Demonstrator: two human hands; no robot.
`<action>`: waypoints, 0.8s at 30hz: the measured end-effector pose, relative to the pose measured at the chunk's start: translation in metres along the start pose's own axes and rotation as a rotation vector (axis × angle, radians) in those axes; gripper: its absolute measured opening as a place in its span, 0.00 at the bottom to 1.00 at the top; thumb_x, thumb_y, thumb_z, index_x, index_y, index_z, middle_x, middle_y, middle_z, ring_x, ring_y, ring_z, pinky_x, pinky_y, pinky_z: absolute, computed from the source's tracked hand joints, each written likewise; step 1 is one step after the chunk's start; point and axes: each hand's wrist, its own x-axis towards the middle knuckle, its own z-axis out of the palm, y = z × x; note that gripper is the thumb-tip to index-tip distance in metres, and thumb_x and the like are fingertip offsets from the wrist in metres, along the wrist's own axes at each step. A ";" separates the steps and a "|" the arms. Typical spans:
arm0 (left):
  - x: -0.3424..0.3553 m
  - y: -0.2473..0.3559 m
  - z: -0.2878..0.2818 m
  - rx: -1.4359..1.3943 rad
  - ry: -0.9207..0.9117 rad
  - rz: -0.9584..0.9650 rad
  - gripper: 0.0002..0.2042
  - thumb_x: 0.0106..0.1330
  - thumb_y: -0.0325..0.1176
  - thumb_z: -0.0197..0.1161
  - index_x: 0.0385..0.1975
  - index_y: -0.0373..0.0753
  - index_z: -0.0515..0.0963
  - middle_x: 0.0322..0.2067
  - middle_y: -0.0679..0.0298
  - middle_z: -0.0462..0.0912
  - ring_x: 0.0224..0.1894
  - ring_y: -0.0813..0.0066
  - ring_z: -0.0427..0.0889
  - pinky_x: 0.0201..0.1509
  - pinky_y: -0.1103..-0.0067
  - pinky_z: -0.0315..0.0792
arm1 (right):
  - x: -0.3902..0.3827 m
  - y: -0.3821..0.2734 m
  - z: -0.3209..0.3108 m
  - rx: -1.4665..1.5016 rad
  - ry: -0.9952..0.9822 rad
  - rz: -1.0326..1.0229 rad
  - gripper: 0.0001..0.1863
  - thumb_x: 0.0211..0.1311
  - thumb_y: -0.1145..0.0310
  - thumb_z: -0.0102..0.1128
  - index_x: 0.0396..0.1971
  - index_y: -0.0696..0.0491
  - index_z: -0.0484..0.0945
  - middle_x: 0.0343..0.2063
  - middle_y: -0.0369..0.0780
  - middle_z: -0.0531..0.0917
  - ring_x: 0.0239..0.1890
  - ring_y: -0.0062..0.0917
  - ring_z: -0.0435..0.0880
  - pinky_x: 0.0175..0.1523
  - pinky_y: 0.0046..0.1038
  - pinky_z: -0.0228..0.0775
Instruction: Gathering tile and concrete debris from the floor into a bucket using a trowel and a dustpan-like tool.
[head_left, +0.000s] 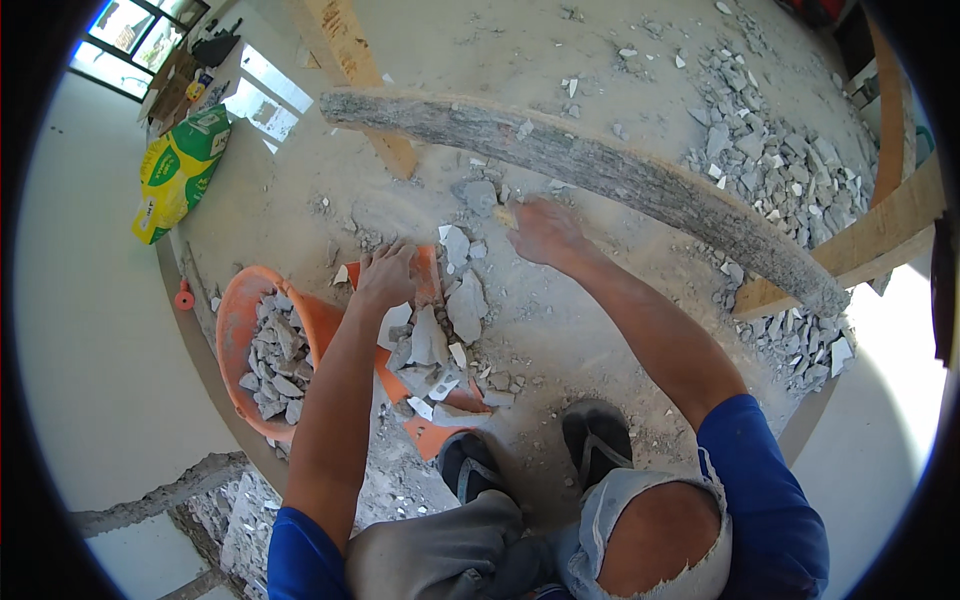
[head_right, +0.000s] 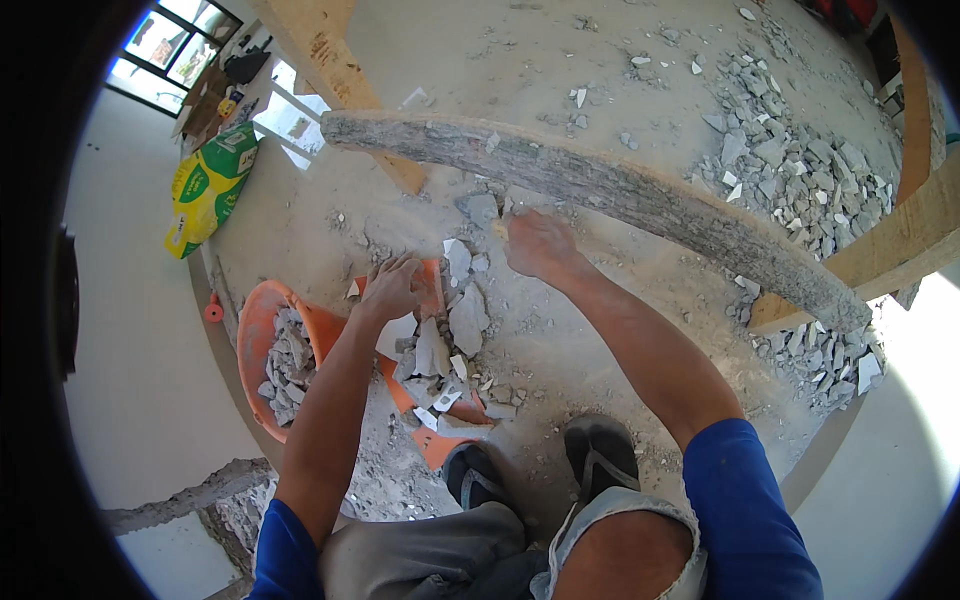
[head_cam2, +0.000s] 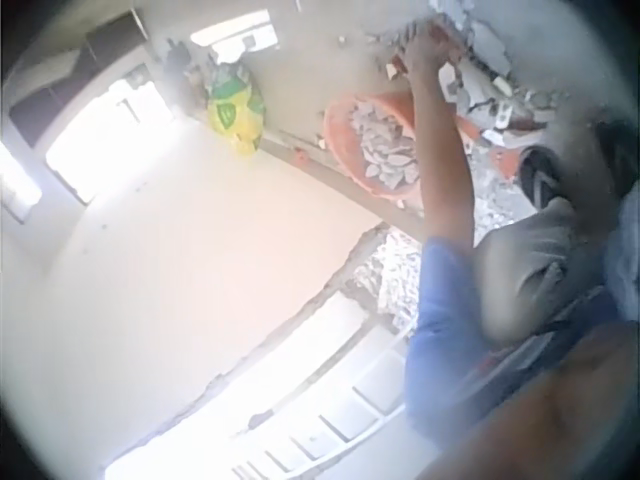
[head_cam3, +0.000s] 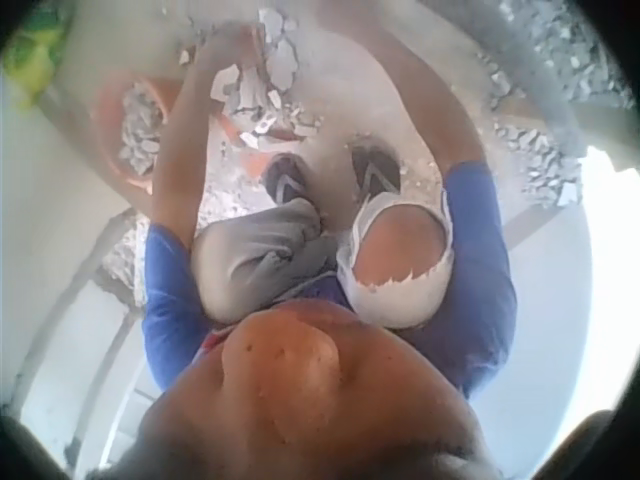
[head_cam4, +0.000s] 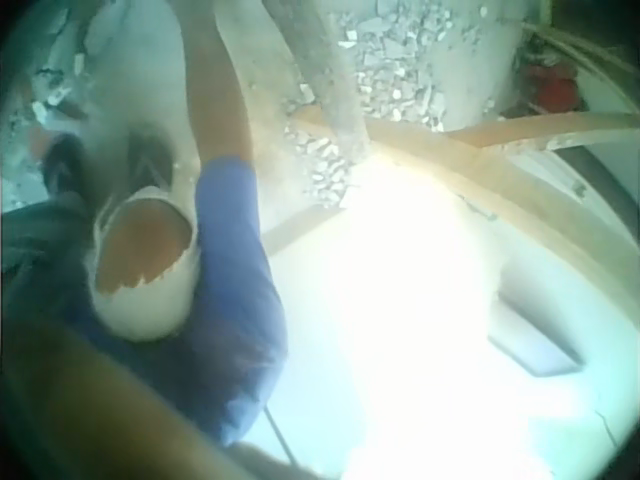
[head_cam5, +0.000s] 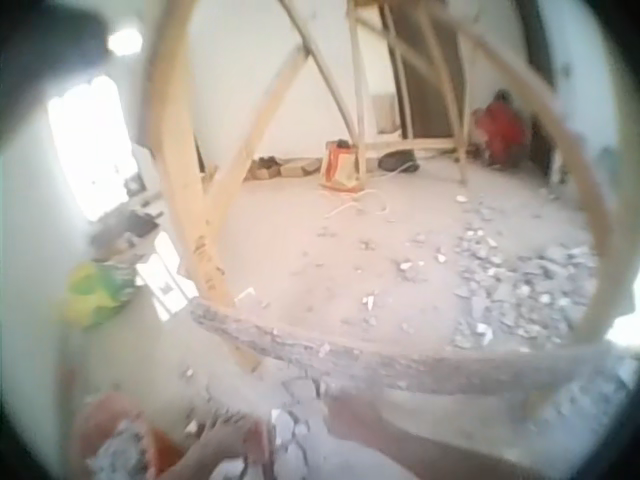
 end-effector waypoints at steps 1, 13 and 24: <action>-0.003 -0.005 0.001 0.008 -0.004 0.004 0.32 0.57 0.35 0.64 0.65 0.43 0.68 0.72 0.60 0.63 0.75 0.52 0.56 0.76 0.54 0.49 | 0.006 -0.004 -0.003 0.052 -0.161 -0.024 0.25 0.61 0.66 0.61 0.57 0.58 0.73 0.50 0.52 0.79 0.50 0.48 0.82 0.54 0.45 0.75; 0.001 -0.053 0.005 -0.130 0.103 0.104 0.23 0.55 0.37 0.68 0.54 0.43 0.81 0.63 0.60 0.75 0.68 0.61 0.69 0.72 0.61 0.55 | -0.146 -0.108 0.022 0.301 -0.337 -0.143 0.30 0.65 0.62 0.59 0.64 0.57 0.65 0.50 0.53 0.76 0.47 0.50 0.82 0.54 0.47 0.73; -0.024 0.003 -0.016 -0.064 0.070 -0.016 0.25 0.63 0.62 0.61 0.45 0.49 0.86 0.56 0.60 0.82 0.68 0.59 0.70 0.64 0.68 0.69 | -0.172 -0.073 0.073 0.425 -0.122 0.104 0.32 0.65 0.66 0.57 0.63 0.67 0.61 0.48 0.60 0.75 0.48 0.57 0.80 0.54 0.50 0.73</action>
